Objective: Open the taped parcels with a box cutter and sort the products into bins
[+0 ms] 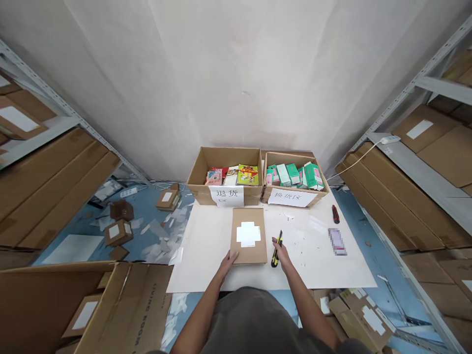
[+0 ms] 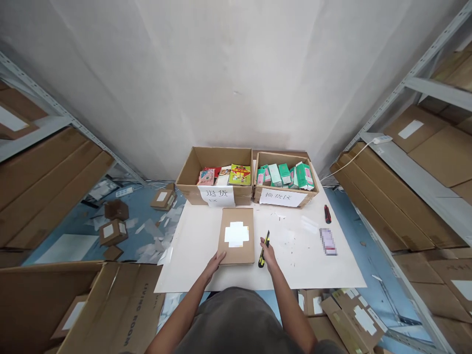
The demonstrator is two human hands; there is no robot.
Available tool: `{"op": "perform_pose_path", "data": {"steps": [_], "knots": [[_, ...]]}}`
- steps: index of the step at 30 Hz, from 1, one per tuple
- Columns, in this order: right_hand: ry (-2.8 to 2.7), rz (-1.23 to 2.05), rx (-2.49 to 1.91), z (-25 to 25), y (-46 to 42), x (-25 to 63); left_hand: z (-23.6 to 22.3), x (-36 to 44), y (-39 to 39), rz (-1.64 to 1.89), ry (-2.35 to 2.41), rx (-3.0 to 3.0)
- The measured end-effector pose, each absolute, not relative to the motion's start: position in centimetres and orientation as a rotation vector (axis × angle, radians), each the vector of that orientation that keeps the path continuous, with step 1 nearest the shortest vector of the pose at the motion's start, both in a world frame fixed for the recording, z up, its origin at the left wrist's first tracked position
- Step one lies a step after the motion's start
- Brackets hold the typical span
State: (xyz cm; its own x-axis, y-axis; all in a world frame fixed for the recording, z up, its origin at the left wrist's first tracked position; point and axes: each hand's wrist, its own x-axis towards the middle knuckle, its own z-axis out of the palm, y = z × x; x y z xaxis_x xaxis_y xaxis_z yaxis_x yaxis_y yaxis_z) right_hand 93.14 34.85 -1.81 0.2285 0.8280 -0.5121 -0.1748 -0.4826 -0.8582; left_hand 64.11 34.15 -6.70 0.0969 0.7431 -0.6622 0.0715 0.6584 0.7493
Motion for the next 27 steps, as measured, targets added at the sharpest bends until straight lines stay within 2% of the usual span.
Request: {"op": "perform_pose_path", "data": {"steps": [3, 8, 11, 14, 17, 19, 22, 27], "knots": [[-0.704, 1.52, -1.629, -1.6, 34.3, 92.8, -6.8, 65.4, 33.6, 0.683, 1.338, 0.661], [-0.8, 1.497, -1.434, 3.0, 35.0, 91.8, -6.8, 66.7, 33.3, 0.744, 1.107, 0.43], [-0.725, 1.626, -1.201, 4.7, 35.8, 91.4, -7.0, 68.3, 33.6, 0.55, 1.301, 0.832], [-0.565, 1.763, -1.187, 3.9, 36.1, 90.9, -7.1, 69.2, 34.6, 0.225, 1.57, 1.32], [-0.533, 1.781, -1.269, 2.2, 36.3, 91.0, -6.1, 68.1, 37.2, 0.23, 1.742, 1.356], [-0.611, 1.759, -1.342, 1.7, 36.8, 91.6, -4.4, 66.9, 40.0, 0.318, 1.857, 1.383], [-0.822, 1.65, -1.616, 2.1, 38.6, 92.7, -0.9, 66.1, 45.3, 0.388, 1.784, 1.821], [-1.382, 1.169, -2.014, 4.0, 43.4, 92.6, 2.4, 67.7, 51.8, -0.313, 1.326, 2.176]]}}
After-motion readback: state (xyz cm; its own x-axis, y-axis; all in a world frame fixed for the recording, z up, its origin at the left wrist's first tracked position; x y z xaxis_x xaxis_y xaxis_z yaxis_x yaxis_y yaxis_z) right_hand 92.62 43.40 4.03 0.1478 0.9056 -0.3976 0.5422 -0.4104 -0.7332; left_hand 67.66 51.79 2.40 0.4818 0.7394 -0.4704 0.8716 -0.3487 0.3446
